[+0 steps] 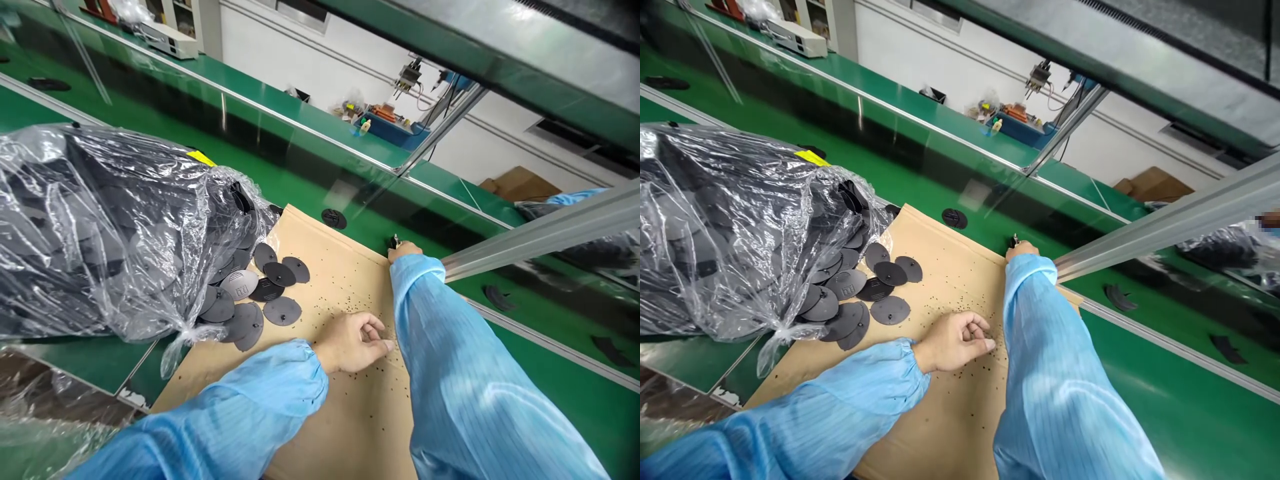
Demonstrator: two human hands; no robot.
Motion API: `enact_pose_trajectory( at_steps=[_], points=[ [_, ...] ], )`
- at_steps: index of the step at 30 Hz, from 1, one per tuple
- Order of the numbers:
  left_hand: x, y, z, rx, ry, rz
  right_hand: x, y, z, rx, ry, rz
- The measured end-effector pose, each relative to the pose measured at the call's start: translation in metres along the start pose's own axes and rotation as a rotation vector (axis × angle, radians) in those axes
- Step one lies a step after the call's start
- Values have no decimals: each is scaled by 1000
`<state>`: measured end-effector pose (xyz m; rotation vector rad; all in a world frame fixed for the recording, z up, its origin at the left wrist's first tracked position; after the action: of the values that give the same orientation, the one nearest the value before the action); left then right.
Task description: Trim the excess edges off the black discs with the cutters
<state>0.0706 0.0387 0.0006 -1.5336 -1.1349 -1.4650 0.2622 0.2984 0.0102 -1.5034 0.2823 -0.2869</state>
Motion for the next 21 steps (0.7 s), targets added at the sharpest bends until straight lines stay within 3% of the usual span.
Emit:
enact_pose_trajectory(
  at_steps=[5,11,16,19,21],
  points=[
    [-2,-1,0,2,5,5,3,-25,-17,152,45,83],
    [-4,-1,1,16,35,-67,4,-67,-72,366,-87,531],
    [-3,-5,3,85,-45,-417,11,-64,-179,274,-231,1115],
    [2,-8,1,112,-25,-538,14,-54,-253,305,-356,1132],
    [5,-11,-3,130,2,-533,15,-46,-286,288,-422,1124]
  ],
)
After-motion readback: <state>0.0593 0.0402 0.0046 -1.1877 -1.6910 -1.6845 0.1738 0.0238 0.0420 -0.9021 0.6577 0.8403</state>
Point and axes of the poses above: each hand's wrist, its own z-axis towards the middle knuckle, its own y-axis out of the palm, x = y × z, the point moved 4 cm from there along z, towards the middle knuckle
